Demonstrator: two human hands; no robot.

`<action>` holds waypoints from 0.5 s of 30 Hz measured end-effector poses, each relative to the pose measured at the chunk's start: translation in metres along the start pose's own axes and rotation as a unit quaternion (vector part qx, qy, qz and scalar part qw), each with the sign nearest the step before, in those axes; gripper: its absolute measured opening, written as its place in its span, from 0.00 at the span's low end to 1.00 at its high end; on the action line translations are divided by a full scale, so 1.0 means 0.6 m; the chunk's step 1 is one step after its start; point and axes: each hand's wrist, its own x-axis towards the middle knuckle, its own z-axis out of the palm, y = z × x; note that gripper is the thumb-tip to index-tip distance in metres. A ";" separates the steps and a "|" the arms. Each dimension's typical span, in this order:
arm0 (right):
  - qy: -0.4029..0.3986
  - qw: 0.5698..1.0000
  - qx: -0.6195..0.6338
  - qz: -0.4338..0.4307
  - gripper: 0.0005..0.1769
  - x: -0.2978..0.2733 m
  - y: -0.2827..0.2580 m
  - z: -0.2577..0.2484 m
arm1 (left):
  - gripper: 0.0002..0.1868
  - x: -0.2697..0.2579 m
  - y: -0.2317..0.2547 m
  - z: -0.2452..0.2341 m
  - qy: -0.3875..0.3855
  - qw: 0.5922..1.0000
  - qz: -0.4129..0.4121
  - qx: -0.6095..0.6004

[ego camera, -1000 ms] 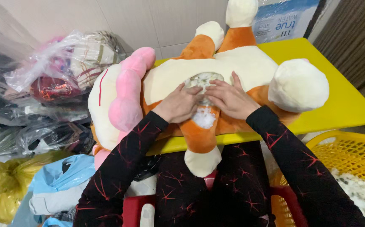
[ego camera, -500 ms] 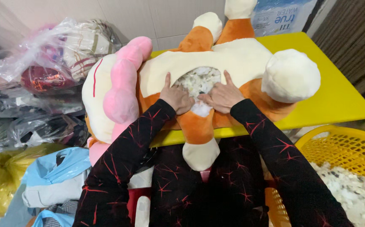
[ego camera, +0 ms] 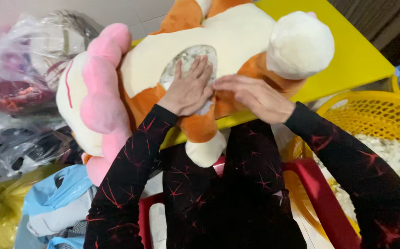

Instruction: The person repeatedly scoops white stuffing from a yellow basket and packs it into an opening in the torso of a large plush toy on a yellow table. The hands press and distribute the material inside the toy throughout the clip.

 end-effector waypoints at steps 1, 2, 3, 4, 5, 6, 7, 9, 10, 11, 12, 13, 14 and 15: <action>-0.032 0.999 0.008 -0.014 0.25 -0.032 -0.017 -0.013 | 0.31 0.012 0.005 0.002 -0.028 1.000 -0.013 0.001; -0.062 0.998 0.014 -0.031 0.27 -0.065 -0.030 -0.028 | 0.32 0.022 0.011 -0.001 -0.066 0.997 -0.035 -0.008; -0.082 0.996 0.033 0.001 0.28 -0.108 -0.045 -0.043 | 0.32 0.029 0.018 -0.008 -0.103 0.993 -0.057 -0.016; -0.100 0.993 0.051 0.031 0.29 -0.155 -0.055 -0.059 | 0.33 0.036 0.027 -0.017 -0.139 0.987 -0.078 -0.021; -0.094 0.993 0.047 0.048 0.27 -0.202 -0.057 -0.075 | 0.30 0.037 0.041 -0.027 -0.112 0.989 -0.094 0.015; -0.083 0.993 0.046 0.068 0.25 -0.251 -0.051 -0.092 | 0.28 0.031 0.058 -0.035 -0.090 0.989 -0.108 0.051; -0.046 0.990 0.037 0.128 0.25 -0.303 -0.037 -0.114 | 0.26 0.025 0.079 -0.040 -0.066 0.987 -0.121 0.086; 0.028 0.952 -0.001 0.306 0.25 -0.429 0.003 -0.134 | 0.27 0.010 0.139 -0.033 0.099 0.983 -0.072 0.139; 0.066 0.907 -0.034 0.415 0.25 -0.497 0.030 -0.142 | 0.24 0.007 0.173 -0.024 0.104 0.988 -0.067 0.089; 0.101 0.847 -0.065 0.518 0.26 -0.572 0.055 -0.149 | 0.21 0.006 0.216 -0.008 0.106 0.992 -0.064 0.038; 0.124 0.828 -0.063 0.543 0.25 -0.649 0.082 -0.149 | 0.21 0.010 0.264 0.015 0.143 0.987 -0.020 -0.071; 0.146 0.807 -0.062 0.569 0.25 -0.722 0.112 -0.141 | 0.21 0.012 0.315 0.039 0.174 0.968 0.022 -0.182; 0.171 0.786 -0.063 0.590 0.25 -0.789 0.146 -0.132 | 0.22 0.019 0.371 0.067 0.170 0.953 0.055 -0.245; 0.181 0.767 -0.048 0.613 0.25 -0.855 0.176 -0.118 | 0.23 0.029 0.422 0.096 0.164 0.934 0.086 -0.307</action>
